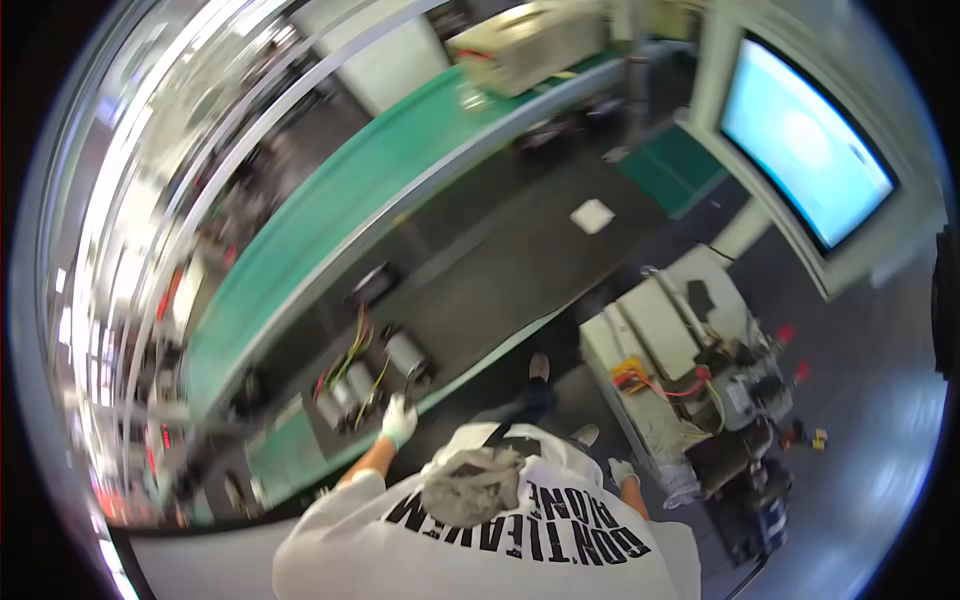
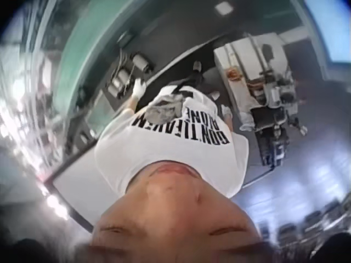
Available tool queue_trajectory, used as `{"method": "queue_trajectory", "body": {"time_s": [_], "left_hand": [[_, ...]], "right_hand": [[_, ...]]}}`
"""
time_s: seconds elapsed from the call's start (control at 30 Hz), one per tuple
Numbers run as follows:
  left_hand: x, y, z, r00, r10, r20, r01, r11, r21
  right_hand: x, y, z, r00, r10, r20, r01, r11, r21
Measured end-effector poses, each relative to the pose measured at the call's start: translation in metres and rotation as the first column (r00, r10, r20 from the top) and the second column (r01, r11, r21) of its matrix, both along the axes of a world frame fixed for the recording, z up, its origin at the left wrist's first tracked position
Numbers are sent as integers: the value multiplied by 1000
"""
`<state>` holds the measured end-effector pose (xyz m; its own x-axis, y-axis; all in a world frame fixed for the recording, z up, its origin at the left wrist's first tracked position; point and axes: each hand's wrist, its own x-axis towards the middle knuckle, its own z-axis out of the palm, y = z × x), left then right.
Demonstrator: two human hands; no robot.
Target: The person tests electric motors by taking each motor from a conveyor table, mounting and wiring it onto a testing machine, operating the machine controls and lever, and returning the motor to the table.
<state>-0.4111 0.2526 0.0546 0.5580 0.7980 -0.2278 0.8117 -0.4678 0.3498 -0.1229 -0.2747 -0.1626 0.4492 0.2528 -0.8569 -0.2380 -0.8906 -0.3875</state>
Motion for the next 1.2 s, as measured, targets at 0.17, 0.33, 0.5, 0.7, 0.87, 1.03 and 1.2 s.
{"method": "queue_trajectory", "body": {"time_s": [0.17,0.33,0.5,0.7,0.87,1.03,1.2], "left_hand": [[-42,41,10,978,202,45,-205,976,78],[-30,99,-20,961,271,58,-273,962,16],[0,159,-73,953,302,-23,-295,908,-297],[41,162,-78,951,250,-182,-293,539,-790],[81,161,-84,916,345,-206,-351,437,-828],[121,152,-120,680,723,-125,-310,129,-942],[186,160,-109,440,868,-231,-198,-156,-968]], "right_hand": [[-3,50,48,987,-77,141,43,972,230],[-14,63,67,965,-261,21,248,938,244],[-61,56,82,928,-372,32,362,917,169],[-159,62,141,888,-447,106,442,895,68],[-224,77,170,882,-460,104,464,885,-21],[-254,91,187,867,-486,111,493,869,-48],[-265,104,177,839,-527,134,536,843,-44]]}}
